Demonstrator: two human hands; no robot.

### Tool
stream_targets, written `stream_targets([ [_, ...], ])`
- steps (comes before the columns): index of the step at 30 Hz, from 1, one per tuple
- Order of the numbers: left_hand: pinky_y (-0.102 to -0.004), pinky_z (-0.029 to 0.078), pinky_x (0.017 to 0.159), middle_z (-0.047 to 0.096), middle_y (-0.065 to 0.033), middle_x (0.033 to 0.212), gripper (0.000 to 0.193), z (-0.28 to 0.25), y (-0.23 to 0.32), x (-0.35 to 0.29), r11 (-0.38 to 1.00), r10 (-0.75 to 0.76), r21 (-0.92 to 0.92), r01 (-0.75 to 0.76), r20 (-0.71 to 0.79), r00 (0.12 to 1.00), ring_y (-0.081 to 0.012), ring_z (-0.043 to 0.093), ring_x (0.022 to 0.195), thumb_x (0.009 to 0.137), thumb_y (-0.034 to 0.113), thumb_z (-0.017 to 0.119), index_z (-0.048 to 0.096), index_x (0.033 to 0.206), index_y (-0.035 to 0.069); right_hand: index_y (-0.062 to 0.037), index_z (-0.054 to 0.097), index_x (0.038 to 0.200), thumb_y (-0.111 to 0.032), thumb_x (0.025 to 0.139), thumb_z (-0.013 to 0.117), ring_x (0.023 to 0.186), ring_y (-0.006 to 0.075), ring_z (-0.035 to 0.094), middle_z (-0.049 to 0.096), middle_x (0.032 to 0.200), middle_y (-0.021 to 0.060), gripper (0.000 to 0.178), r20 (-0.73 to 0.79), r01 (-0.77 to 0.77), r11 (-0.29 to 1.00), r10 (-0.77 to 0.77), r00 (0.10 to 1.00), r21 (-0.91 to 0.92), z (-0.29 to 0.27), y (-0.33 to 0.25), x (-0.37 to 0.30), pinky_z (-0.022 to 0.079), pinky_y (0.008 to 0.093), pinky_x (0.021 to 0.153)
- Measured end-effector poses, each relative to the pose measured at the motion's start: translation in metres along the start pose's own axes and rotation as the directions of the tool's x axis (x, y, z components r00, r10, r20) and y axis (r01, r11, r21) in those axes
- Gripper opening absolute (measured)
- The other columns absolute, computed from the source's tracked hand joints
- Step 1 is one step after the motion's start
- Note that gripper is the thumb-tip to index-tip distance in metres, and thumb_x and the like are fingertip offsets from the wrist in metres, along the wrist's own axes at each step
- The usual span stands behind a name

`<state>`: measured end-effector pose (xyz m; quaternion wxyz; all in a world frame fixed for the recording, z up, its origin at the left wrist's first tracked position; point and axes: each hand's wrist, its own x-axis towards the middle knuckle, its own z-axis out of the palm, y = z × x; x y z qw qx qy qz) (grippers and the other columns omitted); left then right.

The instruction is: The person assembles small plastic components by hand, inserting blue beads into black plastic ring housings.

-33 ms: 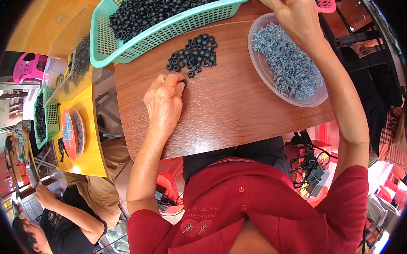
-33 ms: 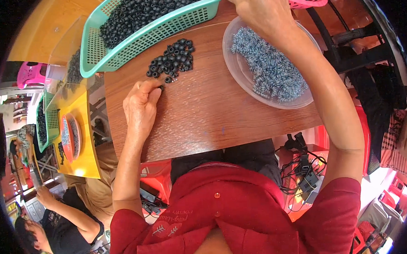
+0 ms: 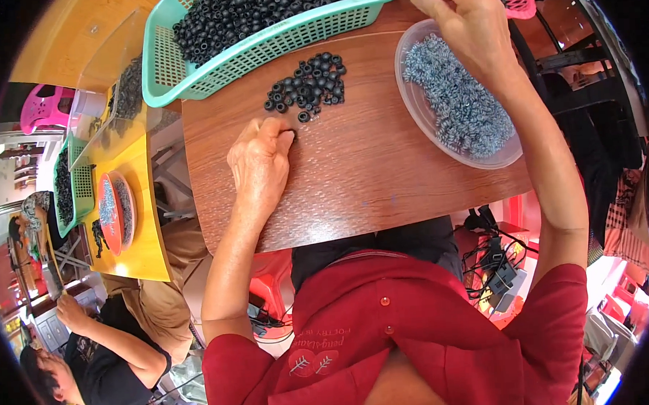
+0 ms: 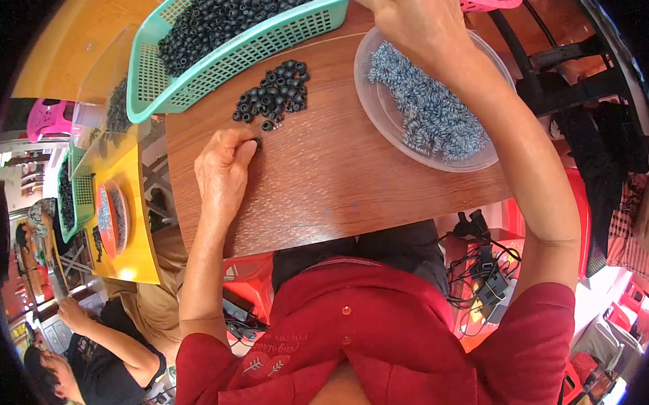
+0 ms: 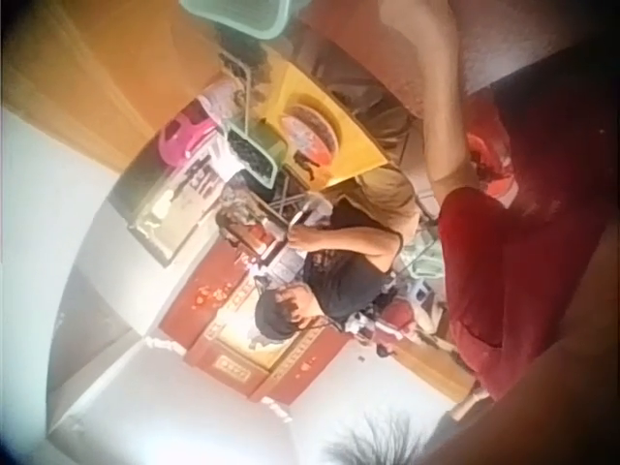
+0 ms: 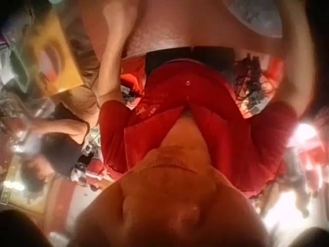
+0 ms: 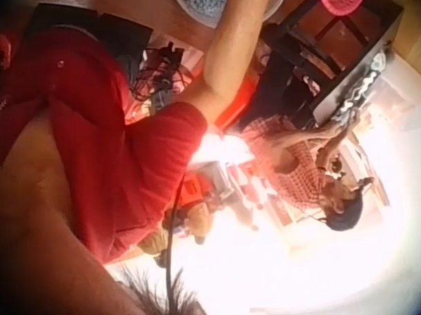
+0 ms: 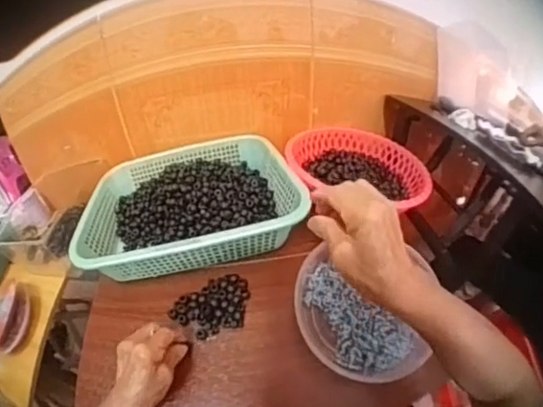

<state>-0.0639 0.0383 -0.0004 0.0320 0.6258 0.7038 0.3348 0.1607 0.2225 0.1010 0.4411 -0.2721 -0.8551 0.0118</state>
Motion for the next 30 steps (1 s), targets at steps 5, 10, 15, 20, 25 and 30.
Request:
stream_targets([
  [5, -0.0426, 0.047, 0.065, 0.06, -0.0138, 0.078, 0.01, -0.003, 0.006, 0.001, 0.998, 0.025, 0.06, -0.029, 0.072, 0.997, -0.0337, 0.061, 0.075, 0.078, 0.005, 0.065, 0.065, 0.088, 0.005, -0.001, 0.066, 0.097, -0.003, 0.078, 0.067, 0.077, 0.0229, 0.06, 0.064, 0.086, 0.0103, 0.018, 0.116, -0.146, 0.979, 0.13, 0.985, 0.144, 0.001, -0.02, -0.031, 0.047, 0.0291, 0.07],
  [10, -0.0433, 0.048, 0.067, 0.063, -0.0147, 0.086, 0.01, -0.008, 0.007, -0.008, 0.979, 0.06, 0.182, -0.094, 0.181, 0.982, -0.0353, 0.062, 0.079, 0.079, 0.006, 0.065, 0.063, 0.089, 0.004, -0.0028, 0.063, 0.088, 0.0, 0.072, 0.068, 0.072, 0.0305, 0.057, 0.059, 0.074, 0.011, 0.017, 0.068, 0.017, 0.972, -0.034, 0.997, 0.235, 0.01, -0.049, -0.064, 0.047, 0.039, 0.063],
  [15, -0.0435, 0.048, 0.069, 0.065, -0.0161, 0.086, 0.013, -0.009, 0.01, -0.017, 0.988, -0.138, -0.046, 0.148, 0.169, 0.976, -0.037, 0.063, 0.081, 0.079, 0.008, 0.065, 0.061, 0.09, 0.003, 0.0009, 0.065, 0.093, 0.001, 0.074, 0.067, 0.075, 0.029, 0.058, 0.062, 0.079, 0.0113, 0.018, 0.227, -0.218, 0.878, 0.13, 0.965, 0.426, 0.033, -0.087, -0.104, 0.047, 0.0349, 0.067],
  [20, -0.041, 0.048, 0.069, 0.065, -0.016, 0.084, 0.012, -0.008, 0.015, -0.019, 0.967, -0.221, -0.096, 0.237, 0.152, 0.963, -0.0339, 0.064, 0.079, 0.08, 0.007, 0.064, 0.061, 0.09, 0.002, 0.0005, 0.066, 0.093, -0.002, 0.074, 0.067, 0.078, 0.0306, 0.059, 0.063, 0.081, 0.0122, 0.019, 0.304, -0.31, 0.881, 0.203, 0.931, 0.359, 0.071, -0.104, -0.123, 0.048, 0.0368, 0.07],
  [25, -0.0311, 0.048, 0.064, 0.065, -0.0085, 0.078, 0.012, -0.008, 0.008, -0.026, 0.847, -0.362, -0.335, 0.413, 0.207, 0.909, -0.0184, 0.062, 0.067, 0.081, 0.006, 0.066, 0.063, 0.092, 0.001, 0.0004, 0.066, 0.095, -0.003, 0.073, 0.068, 0.079, 0.0303, 0.06, 0.063, 0.08, 0.0129, 0.022, 0.293, -0.314, 0.886, 0.217, 0.931, 0.342, 0.089, -0.114, -0.116, 0.048, 0.0369, 0.071],
  [30, -0.0207, 0.047, 0.065, 0.062, -0.0028, 0.083, 0.013, -0.01, 0.02, -0.03, 0.558, -0.371, -0.689, 0.462, 0.29, 0.882, -0.0076, 0.055, 0.071, 0.085, 0.003, 0.066, 0.063, 0.096, -0.003, -0.001, 0.066, 0.083, -0.009, 0.071, 0.069, 0.077, 0.0344, 0.061, 0.063, 0.078, 0.0158, 0.015, 0.331, -0.468, 0.671, 0.332, 0.883, 0.575, 0.089, -0.118, -0.118, 0.048, 0.0409, 0.068],
])
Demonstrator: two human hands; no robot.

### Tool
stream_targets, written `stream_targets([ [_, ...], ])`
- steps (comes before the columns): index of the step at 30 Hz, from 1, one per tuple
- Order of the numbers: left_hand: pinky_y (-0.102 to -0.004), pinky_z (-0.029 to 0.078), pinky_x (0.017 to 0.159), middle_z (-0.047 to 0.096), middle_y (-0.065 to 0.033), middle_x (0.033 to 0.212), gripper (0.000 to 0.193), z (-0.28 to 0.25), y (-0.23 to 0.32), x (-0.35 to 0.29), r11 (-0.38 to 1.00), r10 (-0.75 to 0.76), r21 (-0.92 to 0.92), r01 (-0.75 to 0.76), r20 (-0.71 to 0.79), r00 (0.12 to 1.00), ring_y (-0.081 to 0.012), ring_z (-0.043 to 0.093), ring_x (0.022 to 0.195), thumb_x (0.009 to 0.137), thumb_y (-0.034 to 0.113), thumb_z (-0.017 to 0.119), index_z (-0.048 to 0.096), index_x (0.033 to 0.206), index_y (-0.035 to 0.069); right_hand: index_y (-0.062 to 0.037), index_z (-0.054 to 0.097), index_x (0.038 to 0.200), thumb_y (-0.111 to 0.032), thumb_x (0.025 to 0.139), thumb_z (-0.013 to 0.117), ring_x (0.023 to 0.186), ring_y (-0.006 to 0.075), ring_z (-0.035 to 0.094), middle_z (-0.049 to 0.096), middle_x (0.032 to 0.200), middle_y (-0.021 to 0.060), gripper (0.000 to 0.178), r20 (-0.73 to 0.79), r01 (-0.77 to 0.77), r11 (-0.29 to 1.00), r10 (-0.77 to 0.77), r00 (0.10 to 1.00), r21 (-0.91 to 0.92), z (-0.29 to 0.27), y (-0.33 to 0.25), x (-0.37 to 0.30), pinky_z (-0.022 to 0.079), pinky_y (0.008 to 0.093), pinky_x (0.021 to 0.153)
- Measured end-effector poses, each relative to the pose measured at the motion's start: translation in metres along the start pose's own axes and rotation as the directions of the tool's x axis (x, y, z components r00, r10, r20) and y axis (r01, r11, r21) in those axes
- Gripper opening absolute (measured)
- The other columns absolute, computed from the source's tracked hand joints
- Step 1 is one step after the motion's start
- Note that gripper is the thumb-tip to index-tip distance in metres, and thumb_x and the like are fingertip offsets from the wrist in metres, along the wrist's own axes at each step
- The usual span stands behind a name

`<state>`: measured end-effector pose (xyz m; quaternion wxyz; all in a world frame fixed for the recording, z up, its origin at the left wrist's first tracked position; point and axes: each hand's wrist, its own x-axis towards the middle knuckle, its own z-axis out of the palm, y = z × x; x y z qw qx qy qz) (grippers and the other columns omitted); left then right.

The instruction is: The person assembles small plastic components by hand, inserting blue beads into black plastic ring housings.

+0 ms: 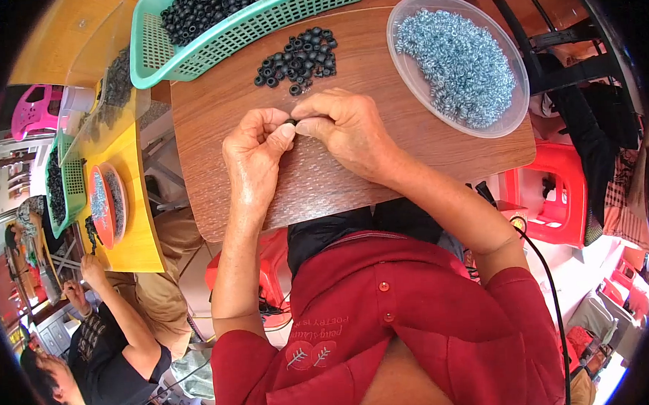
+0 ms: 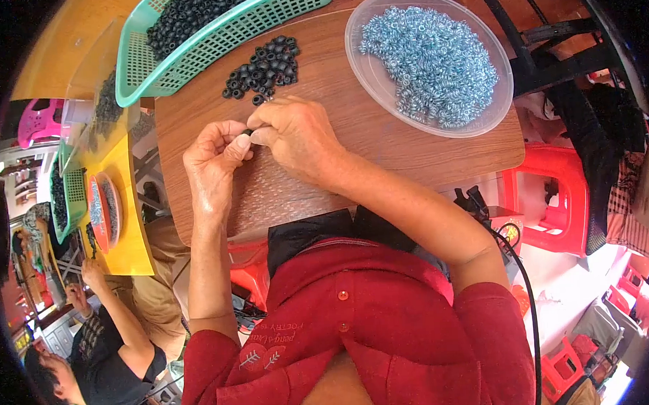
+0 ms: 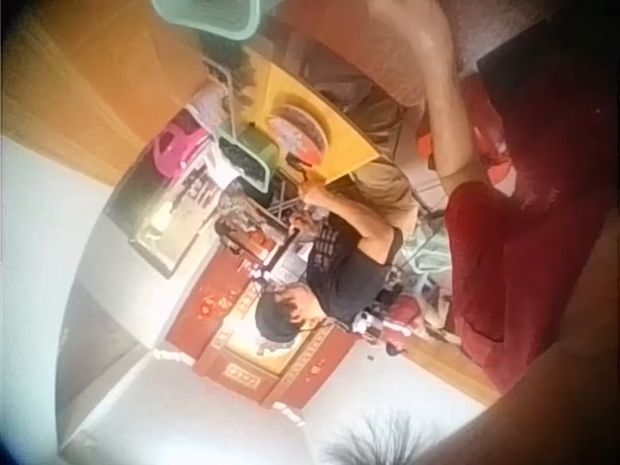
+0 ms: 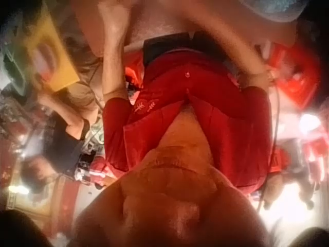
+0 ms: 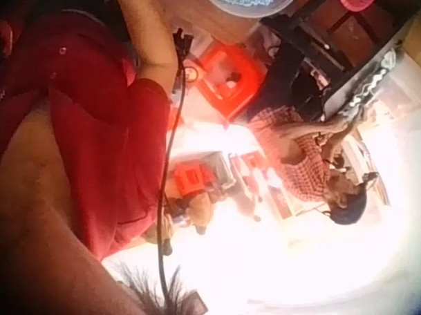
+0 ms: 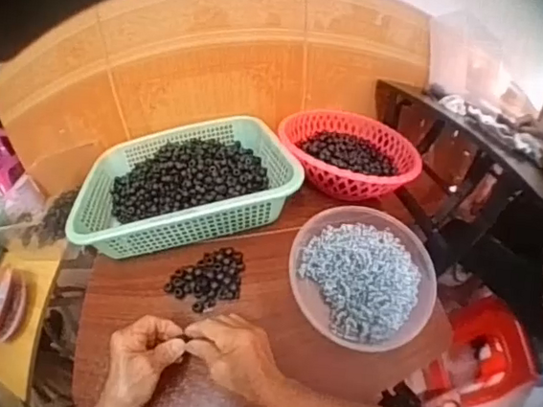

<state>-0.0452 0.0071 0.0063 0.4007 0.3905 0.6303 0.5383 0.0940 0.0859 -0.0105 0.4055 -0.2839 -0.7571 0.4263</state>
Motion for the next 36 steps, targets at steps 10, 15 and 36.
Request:
stream_targets([
  [10, -0.0212, 0.046, 0.064, 0.062, -0.0026, 0.081, 0.014, 0.008, 0.004, -0.01, 0.999, 0.027, -0.033, -0.03, -0.1, 0.995, -0.0076, 0.055, 0.069, 0.085, 0.001, 0.065, 0.063, 0.099, -0.003, -0.0019, 0.066, 0.083, -0.003, 0.078, 0.063, 0.066, 0.0116, 0.055, 0.059, 0.069, 0.0067, 0.005, 0.012, -0.241, 0.926, 0.248, 0.969, 0.289, -0.012, -0.017, -0.009, 0.045, 0.0277, 0.061],
  [15, -0.0272, 0.049, 0.057, 0.065, -0.0116, 0.087, 0.013, 0.016, 0.001, -0.01, 0.734, -0.188, -0.66, 0.16, 0.029, 0.982, -0.018, 0.062, 0.067, 0.089, 0.007, 0.061, 0.061, 0.095, -0.004, -0.0045, 0.066, 0.084, -0.003, 0.071, 0.067, 0.07, 0.021, 0.055, 0.058, 0.074, 0.0067, 0.013, -0.056, 0.086, 0.993, -0.081, 0.995, 0.084, -0.017, -0.014, -0.011, 0.046, 0.0305, 0.062],
  [36, -0.0266, 0.034, 0.046, 0.065, -0.0157, 0.091, 0.018, 0.003, -0.009, -0.013, 0.577, -0.26, -0.784, 0.23, 0.091, 0.961, -0.0129, 0.047, 0.054, 0.091, 0.015, 0.059, 0.059, 0.098, -0.002, -0.0095, 0.069, 0.083, -0.004, 0.069, 0.068, 0.076, 0.0276, 0.054, 0.055, 0.076, 0.0072, 0.015, 0.082, 0.257, 0.746, -0.264, 0.961, -0.614, 0.001, 0.025, 0.026, 0.047, 0.0392, 0.062],
])
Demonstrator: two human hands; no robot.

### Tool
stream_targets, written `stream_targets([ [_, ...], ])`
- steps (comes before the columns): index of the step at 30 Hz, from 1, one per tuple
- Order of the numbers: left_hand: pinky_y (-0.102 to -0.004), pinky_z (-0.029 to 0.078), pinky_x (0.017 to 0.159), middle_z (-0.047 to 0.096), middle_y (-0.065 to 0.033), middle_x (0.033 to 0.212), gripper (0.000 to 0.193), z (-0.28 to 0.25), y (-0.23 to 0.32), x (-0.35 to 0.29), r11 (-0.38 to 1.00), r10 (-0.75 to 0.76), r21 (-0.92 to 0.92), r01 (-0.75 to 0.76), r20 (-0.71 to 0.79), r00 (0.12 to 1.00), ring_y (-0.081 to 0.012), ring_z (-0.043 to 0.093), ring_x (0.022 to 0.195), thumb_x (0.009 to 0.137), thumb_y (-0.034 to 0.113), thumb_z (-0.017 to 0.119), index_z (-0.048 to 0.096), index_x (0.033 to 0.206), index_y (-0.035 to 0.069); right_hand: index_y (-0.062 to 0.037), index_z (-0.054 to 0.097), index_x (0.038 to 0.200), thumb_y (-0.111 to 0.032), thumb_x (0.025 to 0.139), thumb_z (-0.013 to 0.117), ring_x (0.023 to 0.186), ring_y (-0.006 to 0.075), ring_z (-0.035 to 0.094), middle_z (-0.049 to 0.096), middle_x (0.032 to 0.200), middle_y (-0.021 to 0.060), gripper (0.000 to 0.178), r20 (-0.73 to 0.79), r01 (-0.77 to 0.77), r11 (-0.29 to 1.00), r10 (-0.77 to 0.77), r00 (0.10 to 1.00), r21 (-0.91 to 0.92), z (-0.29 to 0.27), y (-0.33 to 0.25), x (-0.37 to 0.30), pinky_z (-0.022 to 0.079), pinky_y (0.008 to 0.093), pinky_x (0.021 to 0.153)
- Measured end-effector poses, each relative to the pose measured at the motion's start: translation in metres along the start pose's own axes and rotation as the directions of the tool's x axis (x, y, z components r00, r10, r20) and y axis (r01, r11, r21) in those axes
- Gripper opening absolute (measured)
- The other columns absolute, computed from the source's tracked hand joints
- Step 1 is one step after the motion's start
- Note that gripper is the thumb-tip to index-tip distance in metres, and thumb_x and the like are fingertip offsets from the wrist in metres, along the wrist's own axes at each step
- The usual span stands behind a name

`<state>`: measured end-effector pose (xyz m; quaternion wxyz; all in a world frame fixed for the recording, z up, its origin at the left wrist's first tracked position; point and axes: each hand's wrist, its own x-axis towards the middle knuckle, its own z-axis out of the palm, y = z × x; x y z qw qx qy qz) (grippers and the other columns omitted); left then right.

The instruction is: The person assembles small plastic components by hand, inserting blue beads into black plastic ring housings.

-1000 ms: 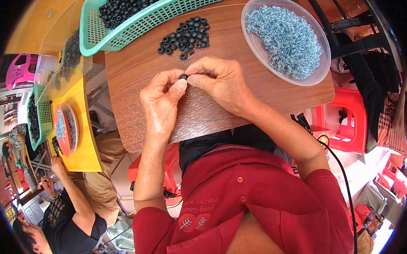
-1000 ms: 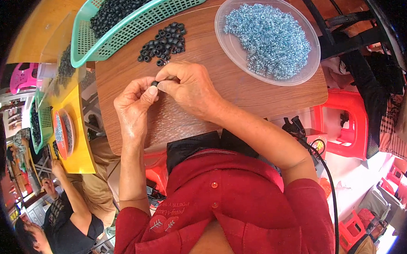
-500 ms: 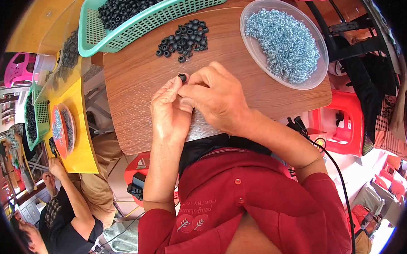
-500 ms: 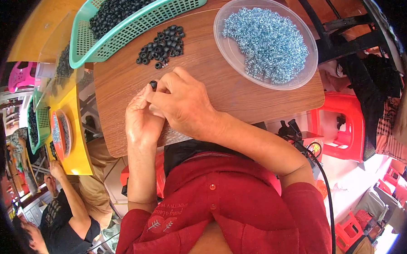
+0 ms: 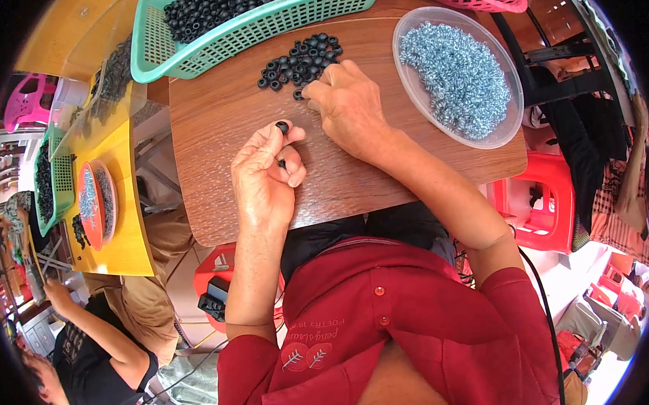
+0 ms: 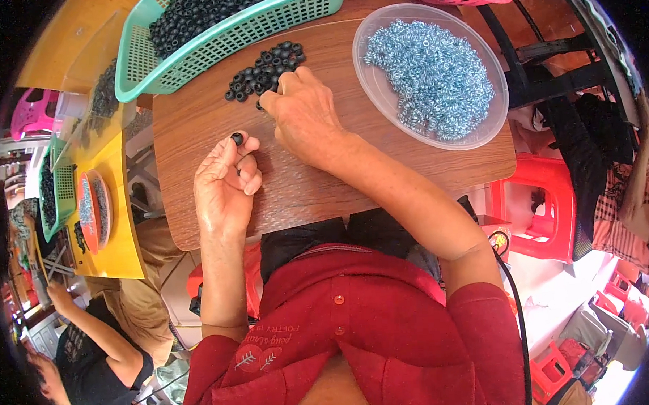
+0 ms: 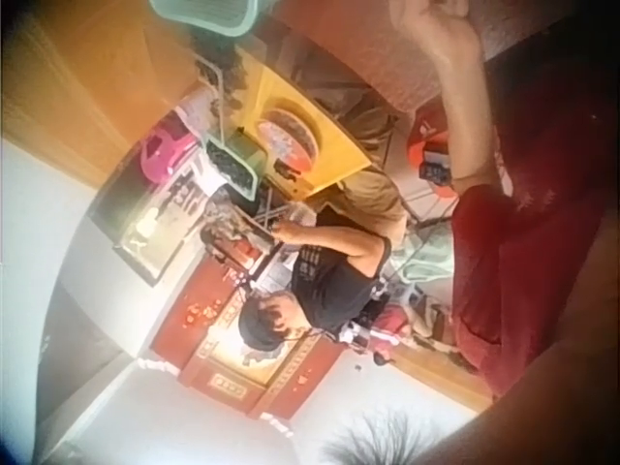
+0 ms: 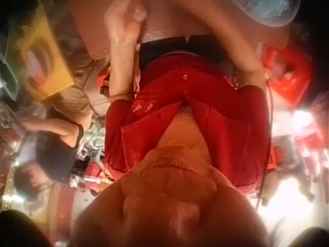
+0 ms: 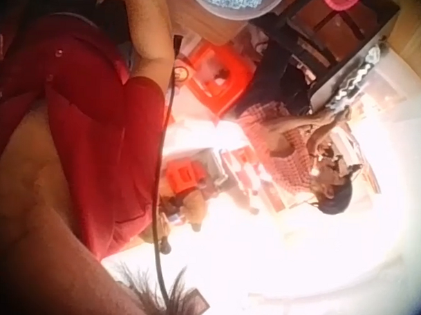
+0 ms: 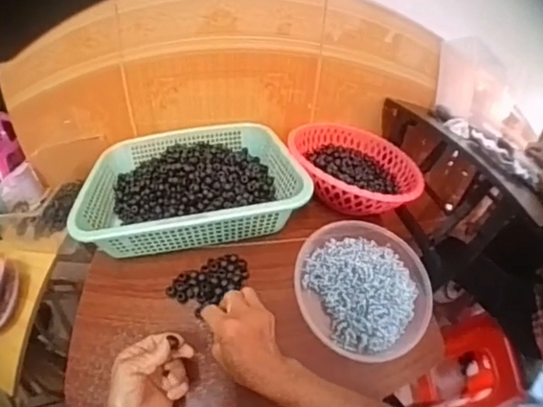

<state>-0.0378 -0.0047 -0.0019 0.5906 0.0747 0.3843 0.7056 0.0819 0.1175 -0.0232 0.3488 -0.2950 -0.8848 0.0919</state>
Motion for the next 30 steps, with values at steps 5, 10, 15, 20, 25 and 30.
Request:
stream_targets([
  [5, -0.0249, 0.033, 0.045, 0.064, -0.0145, 0.088, 0.017, 0.001, 0.0, -0.001, 0.999, 0.015, 0.029, -0.014, -0.022, 1.0, -0.0117, 0.046, 0.054, 0.091, 0.013, 0.059, 0.059, 0.098, -0.002, -0.0042, 0.061, 0.073, 0.003, 0.06, 0.063, 0.079, 0.0317, 0.052, 0.054, 0.078, 0.0132, 0.015, 0.032, -0.008, 0.999, 0.007, 0.999, 0.034, 0.003, 0.0, 0.0, 0.045, 0.0422, 0.065],
  [10, -0.0231, 0.033, 0.045, 0.064, -0.0134, 0.088, 0.018, 0.005, -0.002, -0.002, 0.997, 0.019, 0.072, -0.018, -0.02, 1.0, -0.0098, 0.046, 0.053, 0.09, 0.011, 0.061, 0.06, 0.101, -0.003, -0.0037, 0.059, 0.075, 0.002, 0.059, 0.064, 0.081, 0.0319, 0.052, 0.054, 0.079, 0.0129, 0.018, 0.05, 0.013, 1.0, -0.012, 0.999, -0.012, -0.007, -0.003, 0.001, 0.046, 0.0423, 0.066],
  [15, -0.0224, 0.034, 0.044, 0.065, -0.0136, 0.085, 0.018, 0.008, -0.006, -0.003, 0.997, 0.003, 0.079, -0.001, -0.023, 1.0, -0.0092, 0.047, 0.051, 0.088, 0.006, 0.062, 0.062, 0.103, -0.004, -0.0028, 0.059, 0.081, 0.0, 0.073, 0.065, 0.078, 0.0318, 0.057, 0.06, 0.081, 0.0119, 0.01, 0.057, -0.115, 0.975, 0.106, 0.993, 0.193, -0.032, -0.011, -0.006, 0.046, 0.04, 0.067],
  [20, -0.0202, 0.033, 0.043, 0.065, -0.0117, 0.08, 0.021, 0.017, -0.013, -0.005, 0.991, 0.036, 0.13, -0.033, -0.021, 0.999, -0.008, 0.046, 0.051, 0.085, 0.002, 0.065, 0.062, 0.104, -0.005, -0.0027, 0.062, 0.085, -0.001, 0.075, 0.066, 0.079, 0.0299, 0.059, 0.062, 0.081, 0.0119, 0.011, 0.136, -0.164, 0.906, 0.12, 0.983, 0.39, -0.063, -0.027, -0.005, 0.048, 0.0369, 0.068],
  [25, -0.018, 0.033, 0.044, 0.063, -0.0051, 0.075, 0.021, 0.022, -0.021, -0.009, 0.944, 0.166, 0.29, -0.158, -0.002, 0.986, -0.0052, 0.045, 0.051, 0.082, 0.002, 0.069, 0.065, 0.102, -0.004, -0.0012, 0.06, 0.08, -0.006, 0.074, 0.063, 0.077, 0.0356, 0.06, 0.062, 0.078, 0.0149, 0.008, 0.169, -0.205, 0.838, 0.136, 0.976, 0.505, -0.068, -0.024, -0.007, 0.048, 0.0418, 0.068],
  [30, -0.0164, 0.033, 0.044, 0.062, -0.0005, 0.071, 0.021, 0.028, -0.021, -0.014, 0.877, 0.259, 0.417, -0.24, 0.012, 0.966, -0.0028, 0.044, 0.05, 0.08, 0.004, 0.072, 0.068, 0.099, -0.002, 0.0029, 0.063, 0.085, -0.004, 0.077, 0.07, 0.072, 0.0068, 0.058, 0.064, 0.076, 0.0036, 0.012, 0.522, -0.57, 0.544, 0.261, 0.812, 0.616, -0.081, -0.016, -0.003, 0.047, 0.023, 0.064],
])
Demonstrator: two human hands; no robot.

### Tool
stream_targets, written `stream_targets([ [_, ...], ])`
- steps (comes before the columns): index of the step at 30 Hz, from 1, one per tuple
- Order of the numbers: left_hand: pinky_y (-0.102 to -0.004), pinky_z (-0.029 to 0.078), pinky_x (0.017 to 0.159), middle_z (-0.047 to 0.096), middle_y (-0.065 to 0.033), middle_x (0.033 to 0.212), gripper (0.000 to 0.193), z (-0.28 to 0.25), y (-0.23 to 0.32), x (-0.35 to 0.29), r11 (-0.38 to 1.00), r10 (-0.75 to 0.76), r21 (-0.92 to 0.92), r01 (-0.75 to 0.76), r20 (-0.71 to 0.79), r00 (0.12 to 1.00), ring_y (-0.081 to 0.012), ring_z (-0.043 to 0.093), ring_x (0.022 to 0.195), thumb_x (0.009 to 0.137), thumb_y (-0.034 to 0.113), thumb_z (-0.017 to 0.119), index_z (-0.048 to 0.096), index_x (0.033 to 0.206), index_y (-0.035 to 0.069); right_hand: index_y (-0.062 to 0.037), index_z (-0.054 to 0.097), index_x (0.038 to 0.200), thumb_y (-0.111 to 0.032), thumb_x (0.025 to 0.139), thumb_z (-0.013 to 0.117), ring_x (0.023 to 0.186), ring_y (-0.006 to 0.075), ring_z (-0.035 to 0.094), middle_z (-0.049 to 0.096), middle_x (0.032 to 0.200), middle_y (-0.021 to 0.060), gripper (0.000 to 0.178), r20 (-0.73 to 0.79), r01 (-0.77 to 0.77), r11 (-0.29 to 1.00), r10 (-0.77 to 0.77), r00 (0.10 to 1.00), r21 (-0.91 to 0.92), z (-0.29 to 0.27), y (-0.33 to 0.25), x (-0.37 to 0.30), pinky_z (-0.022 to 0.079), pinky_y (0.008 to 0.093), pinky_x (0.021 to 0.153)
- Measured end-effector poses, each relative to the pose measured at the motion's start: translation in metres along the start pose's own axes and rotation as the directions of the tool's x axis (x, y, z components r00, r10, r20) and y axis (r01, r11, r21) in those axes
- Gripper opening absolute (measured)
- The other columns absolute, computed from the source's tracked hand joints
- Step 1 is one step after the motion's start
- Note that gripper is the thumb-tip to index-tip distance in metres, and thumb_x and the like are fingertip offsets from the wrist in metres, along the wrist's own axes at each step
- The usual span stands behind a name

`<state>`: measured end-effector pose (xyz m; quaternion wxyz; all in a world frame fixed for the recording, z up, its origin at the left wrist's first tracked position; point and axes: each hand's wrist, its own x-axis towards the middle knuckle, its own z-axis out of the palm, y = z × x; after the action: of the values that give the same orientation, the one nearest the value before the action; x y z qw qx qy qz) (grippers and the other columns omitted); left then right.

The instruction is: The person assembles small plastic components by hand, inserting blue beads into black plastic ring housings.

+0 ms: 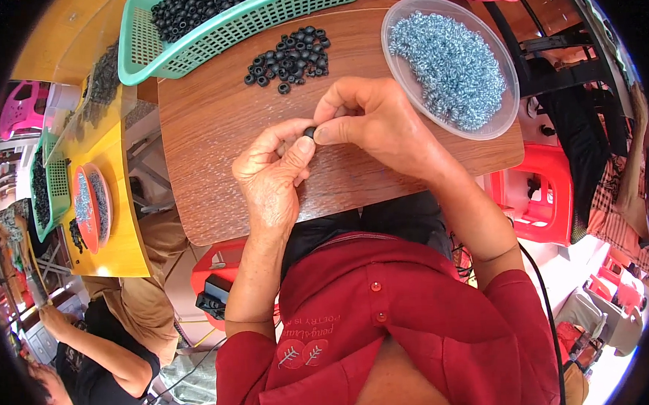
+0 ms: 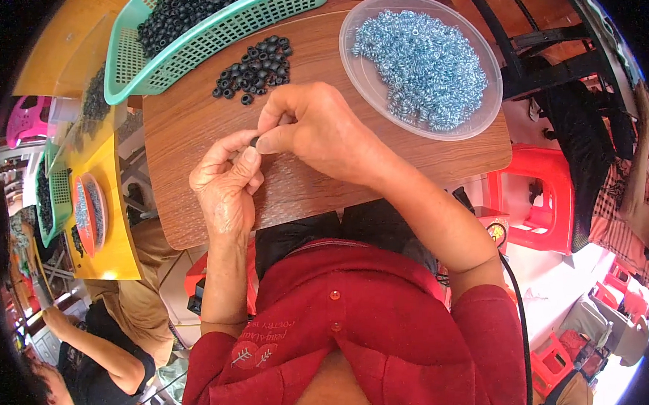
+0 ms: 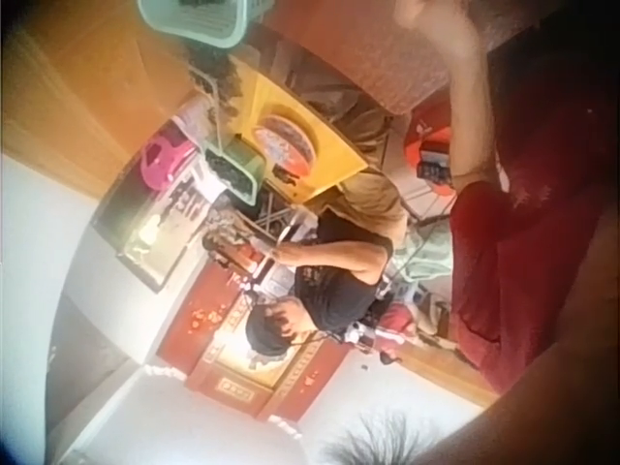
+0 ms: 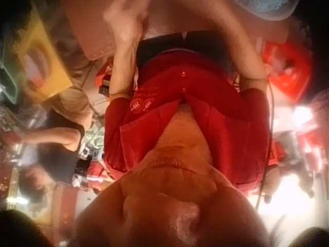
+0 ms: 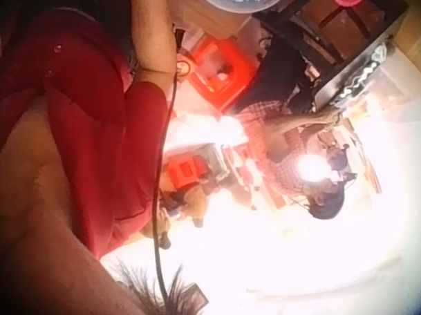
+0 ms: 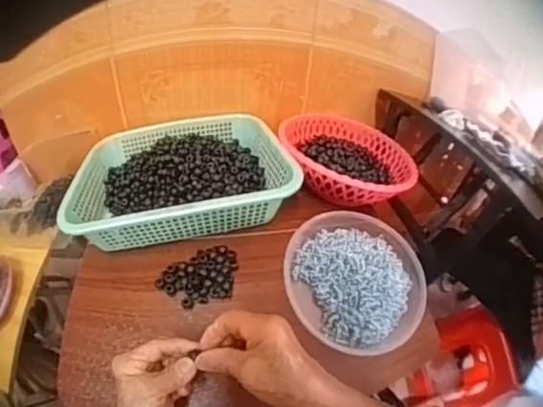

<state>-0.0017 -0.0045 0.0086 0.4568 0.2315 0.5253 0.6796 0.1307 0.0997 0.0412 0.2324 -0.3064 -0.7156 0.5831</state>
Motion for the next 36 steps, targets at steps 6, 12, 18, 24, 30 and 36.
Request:
stream_targets([
  [6, -0.0167, 0.032, 0.044, 0.063, -0.0012, 0.073, 0.022, 0.002, -0.006, 0.0, 0.998, -0.02, -0.063, 0.024, 0.058, 0.998, -0.0037, 0.045, 0.051, 0.079, 0.003, 0.073, 0.068, 0.099, -0.003, 0.0014, 0.064, 0.082, -0.008, 0.079, 0.071, 0.069, 0.0072, 0.057, 0.063, 0.073, 0.0027, 0.012, 0.008, -0.144, 0.986, 0.144, 0.99, 0.082, -0.002, 0.006, 0.003, 0.046, 0.021, 0.061],
  [12, -0.0239, 0.037, 0.049, 0.063, -0.0088, 0.083, 0.021, 0.003, -0.013, 0.014, 0.861, -0.172, -0.447, 0.242, 0.192, 0.966, -0.011, 0.05, 0.056, 0.089, 0.009, 0.061, 0.059, 0.106, -0.004, 0.0049, 0.064, 0.076, -0.014, 0.08, 0.07, 0.063, 0.0085, 0.057, 0.064, 0.068, 0.0061, 0.02, -0.19, -0.093, 0.952, 0.153, 0.97, 0.292, 0.014, 0.013, -0.001, 0.045, 0.0242, 0.055],
  [18, -0.0356, 0.048, 0.069, 0.063, -0.0147, 0.096, 0.018, 0.005, -0.01, 0.021, 0.763, -0.261, -0.572, 0.3, 0.153, 0.953, -0.0225, 0.059, 0.082, 0.092, 0.015, 0.058, 0.058, 0.101, -0.001, -0.001, 0.065, 0.088, -0.003, 0.08, 0.065, 0.063, 0.0178, 0.059, 0.066, 0.074, 0.0072, 0.008, -0.389, 0.273, 0.962, -0.252, 0.886, 0.0, 0.024, 0.022, -0.014, 0.048, 0.031, 0.06],
  [24, -0.042, 0.046, 0.089, 0.062, -0.0172, 0.102, 0.018, 0.011, -0.009, 0.019, 0.751, -0.264, -0.601, 0.275, 0.108, 0.958, -0.03, 0.057, 0.104, 0.092, 0.016, 0.058, 0.059, 0.1, 0.0, -0.0034, 0.065, 0.09, -0.002, 0.072, 0.064, 0.068, 0.0257, 0.051, 0.053, 0.073, 0.0069, 0.018, -0.216, 0.395, 0.655, -0.651, 0.727, -0.644, 0.024, 0.021, -0.018, 0.043, 0.0364, 0.056],
  [30, -0.045, 0.041, 0.099, 0.059, -0.0203, 0.11, 0.02, 0.013, -0.008, 0.017, 0.721, -0.257, -0.623, 0.302, 0.165, 0.952, -0.0342, 0.054, 0.113, 0.093, 0.017, 0.057, 0.058, 0.1, -0.001, -0.0041, 0.062, 0.081, -0.002, 0.066, 0.063, 0.071, 0.0254, 0.05, 0.052, 0.078, 0.0077, 0.015, -0.133, 0.418, 0.565, -0.692, 0.71, -0.712, 0.033, 0.025, -0.018, 0.043, 0.0354, 0.057],
  [36, -0.0446, 0.039, 0.102, 0.057, -0.0209, 0.115, 0.018, 0.018, -0.007, 0.013, 0.703, -0.239, -0.644, 0.302, 0.186, 0.953, -0.0362, 0.05, 0.119, 0.094, 0.016, 0.054, 0.057, 0.102, -0.001, -0.0045, 0.063, 0.083, 0.0, 0.065, 0.063, 0.07, 0.0263, 0.052, 0.057, 0.079, 0.0069, 0.019, -0.159, 0.416, 0.614, -0.667, 0.728, -0.671, 0.034, 0.029, -0.017, 0.045, 0.0354, 0.059],
])
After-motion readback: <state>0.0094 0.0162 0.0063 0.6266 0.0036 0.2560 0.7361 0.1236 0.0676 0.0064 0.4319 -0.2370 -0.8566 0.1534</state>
